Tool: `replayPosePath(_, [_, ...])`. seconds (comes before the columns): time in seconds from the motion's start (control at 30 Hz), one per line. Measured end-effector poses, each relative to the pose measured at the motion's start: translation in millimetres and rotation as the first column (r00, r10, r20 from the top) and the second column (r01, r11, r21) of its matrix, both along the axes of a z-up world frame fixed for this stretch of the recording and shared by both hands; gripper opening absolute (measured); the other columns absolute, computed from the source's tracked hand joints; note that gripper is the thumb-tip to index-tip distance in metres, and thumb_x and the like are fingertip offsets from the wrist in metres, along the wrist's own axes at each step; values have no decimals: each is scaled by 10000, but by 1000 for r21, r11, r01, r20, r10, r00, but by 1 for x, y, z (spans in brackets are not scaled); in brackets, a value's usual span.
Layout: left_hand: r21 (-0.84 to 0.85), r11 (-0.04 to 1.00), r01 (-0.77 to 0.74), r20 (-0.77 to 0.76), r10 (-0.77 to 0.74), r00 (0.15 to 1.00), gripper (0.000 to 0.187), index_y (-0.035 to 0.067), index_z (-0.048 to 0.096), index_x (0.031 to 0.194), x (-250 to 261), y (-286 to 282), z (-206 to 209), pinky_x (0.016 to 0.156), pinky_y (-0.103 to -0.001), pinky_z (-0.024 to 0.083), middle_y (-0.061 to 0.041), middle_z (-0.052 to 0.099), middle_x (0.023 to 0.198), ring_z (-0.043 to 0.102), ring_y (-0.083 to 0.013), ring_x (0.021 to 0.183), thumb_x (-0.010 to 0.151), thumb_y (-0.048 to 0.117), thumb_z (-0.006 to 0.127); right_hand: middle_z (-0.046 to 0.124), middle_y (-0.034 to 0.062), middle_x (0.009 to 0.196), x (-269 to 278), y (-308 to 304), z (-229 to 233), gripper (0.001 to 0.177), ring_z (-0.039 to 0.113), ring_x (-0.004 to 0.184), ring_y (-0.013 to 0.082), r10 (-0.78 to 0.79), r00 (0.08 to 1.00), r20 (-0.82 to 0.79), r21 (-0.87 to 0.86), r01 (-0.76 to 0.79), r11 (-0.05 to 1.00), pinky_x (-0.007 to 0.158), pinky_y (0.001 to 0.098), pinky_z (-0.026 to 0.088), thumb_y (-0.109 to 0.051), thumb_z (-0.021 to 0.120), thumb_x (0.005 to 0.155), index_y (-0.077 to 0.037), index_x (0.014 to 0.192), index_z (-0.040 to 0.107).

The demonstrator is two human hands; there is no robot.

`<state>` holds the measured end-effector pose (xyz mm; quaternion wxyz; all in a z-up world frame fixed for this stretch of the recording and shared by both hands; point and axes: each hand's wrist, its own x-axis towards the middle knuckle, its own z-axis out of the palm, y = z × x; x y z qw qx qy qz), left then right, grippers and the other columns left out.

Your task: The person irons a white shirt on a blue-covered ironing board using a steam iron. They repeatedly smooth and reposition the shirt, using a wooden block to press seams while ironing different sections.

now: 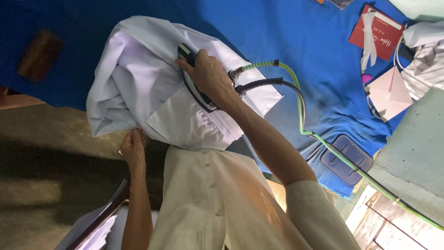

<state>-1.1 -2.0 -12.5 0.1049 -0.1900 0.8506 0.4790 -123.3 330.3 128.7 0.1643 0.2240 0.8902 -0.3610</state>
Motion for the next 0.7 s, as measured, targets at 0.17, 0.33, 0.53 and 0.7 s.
replayPosePath(0.17, [-5,1000,11,-2,-11,1000,338,90,690,1093,5,-11,-24,701,-334,495,-61,639,909,570,-142,809,1158,401,574,655,169,724,2,-1,-2,633,743,637,302,25,1000,-14,14,-24,1000,507,399,593,-619,542,952,11,982,598])
replayPosePath(0.33, [-53,998,30,32,-28,999,362,53,701,1088,0,-3,-4,712,-357,544,-122,682,917,651,-204,798,1142,378,550,671,194,764,2,-1,1,662,757,707,342,14,1000,-21,3,-14,1000,563,440,612,-641,540,943,18,988,592])
replayPosePath(0.53, [-29,999,36,32,-35,999,320,52,688,1083,-1,-10,-17,714,-352,522,-93,661,913,614,-172,802,1140,338,558,671,213,763,3,-4,-4,654,760,734,379,30,999,-31,54,-29,998,577,473,611,-639,536,947,13,971,585])
replayPosePath(0.7, [-1,1000,23,57,-23,998,302,70,689,1096,-3,-2,1,716,-310,507,-69,659,925,605,-152,811,1150,319,527,676,203,788,6,-4,-12,639,760,761,383,-3,1000,-31,47,4,999,607,473,611,-640,557,935,-3,983,589])
